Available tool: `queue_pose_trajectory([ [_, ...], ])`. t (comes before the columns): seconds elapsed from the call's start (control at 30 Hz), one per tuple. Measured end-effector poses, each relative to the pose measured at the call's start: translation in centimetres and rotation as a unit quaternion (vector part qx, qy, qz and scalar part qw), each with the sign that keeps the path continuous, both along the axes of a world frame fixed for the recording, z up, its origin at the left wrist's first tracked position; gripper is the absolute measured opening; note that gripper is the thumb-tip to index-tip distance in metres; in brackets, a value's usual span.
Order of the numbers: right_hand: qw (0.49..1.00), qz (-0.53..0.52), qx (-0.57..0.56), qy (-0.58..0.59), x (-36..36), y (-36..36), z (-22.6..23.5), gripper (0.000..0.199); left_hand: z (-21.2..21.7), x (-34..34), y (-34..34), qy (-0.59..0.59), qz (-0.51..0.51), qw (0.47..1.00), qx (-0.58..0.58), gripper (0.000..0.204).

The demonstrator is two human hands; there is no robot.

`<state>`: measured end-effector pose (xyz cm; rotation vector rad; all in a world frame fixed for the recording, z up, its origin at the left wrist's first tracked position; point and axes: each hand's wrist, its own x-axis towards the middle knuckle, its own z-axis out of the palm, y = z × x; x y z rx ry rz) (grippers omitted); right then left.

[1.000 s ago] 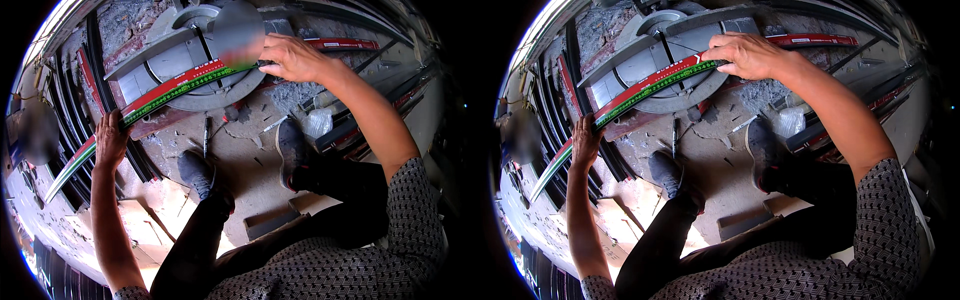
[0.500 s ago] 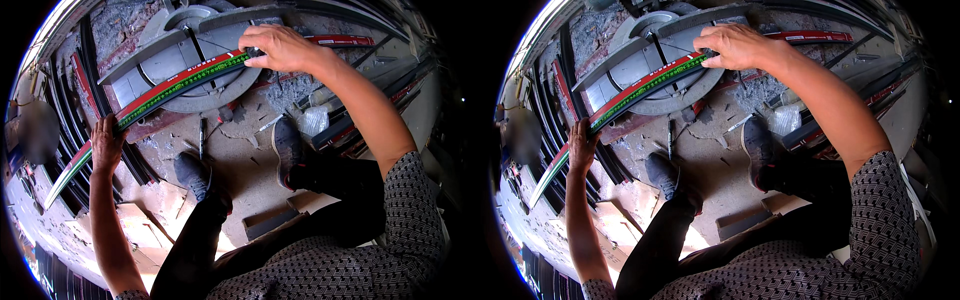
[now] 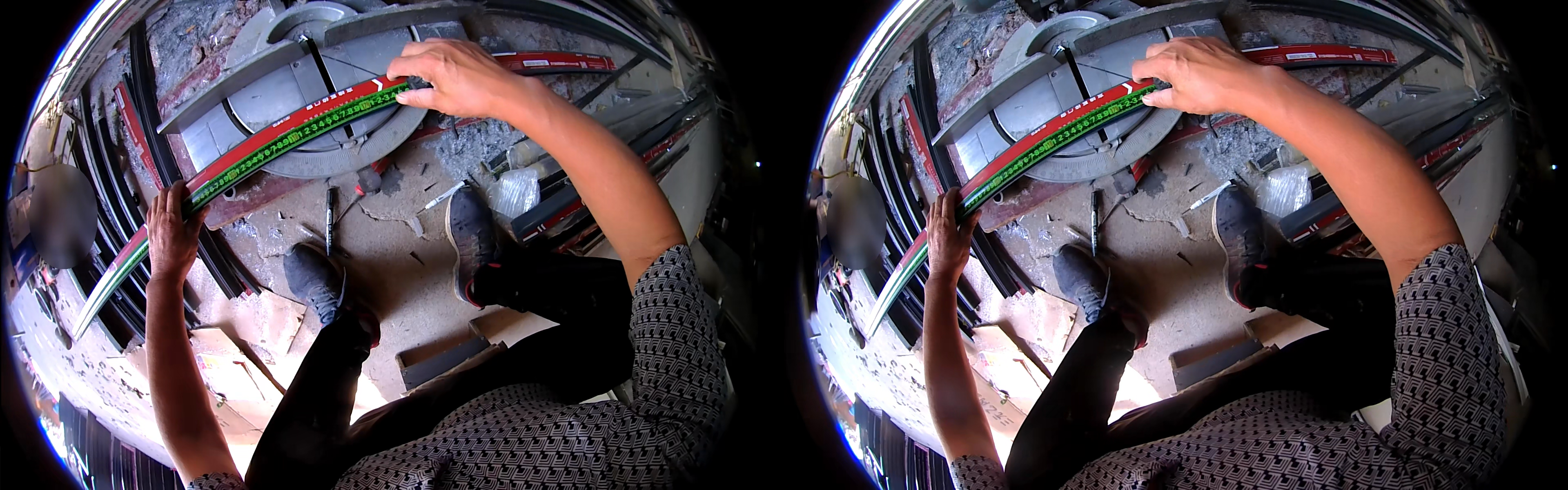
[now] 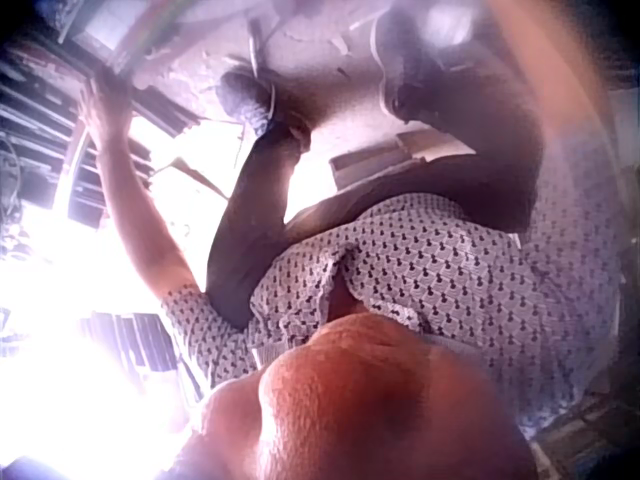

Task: The person measures a long red and black profile with a tape measure and marks it with a marker. They then place the profile on a miter saw, align it, and cut it. The person repeats this process for another profile.

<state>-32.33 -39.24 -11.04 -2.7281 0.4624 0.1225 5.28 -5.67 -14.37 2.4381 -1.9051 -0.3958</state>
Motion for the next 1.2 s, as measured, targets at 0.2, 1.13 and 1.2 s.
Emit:
queue_pose_trajectory([
  [0.2,1.000,0.008,-0.024,-0.017,-0.6,0.3,-0.2,0.028,0.0,-0.1,-0.3,-0.010,0.000,1.000,0.000,0.053],
  [1.13,0.991,-0.044,0.039,0.118,1.3,-0.3,1.2,0.051,-0.4,-0.5,0.0,-0.029,-0.003,0.999,-0.030,0.052],
  [1.2,0.987,-0.050,0.051,0.144,1.7,-0.4,1.4,0.052,-0.4,-0.4,0.1,-0.031,0.000,0.999,-0.021,0.055],
])
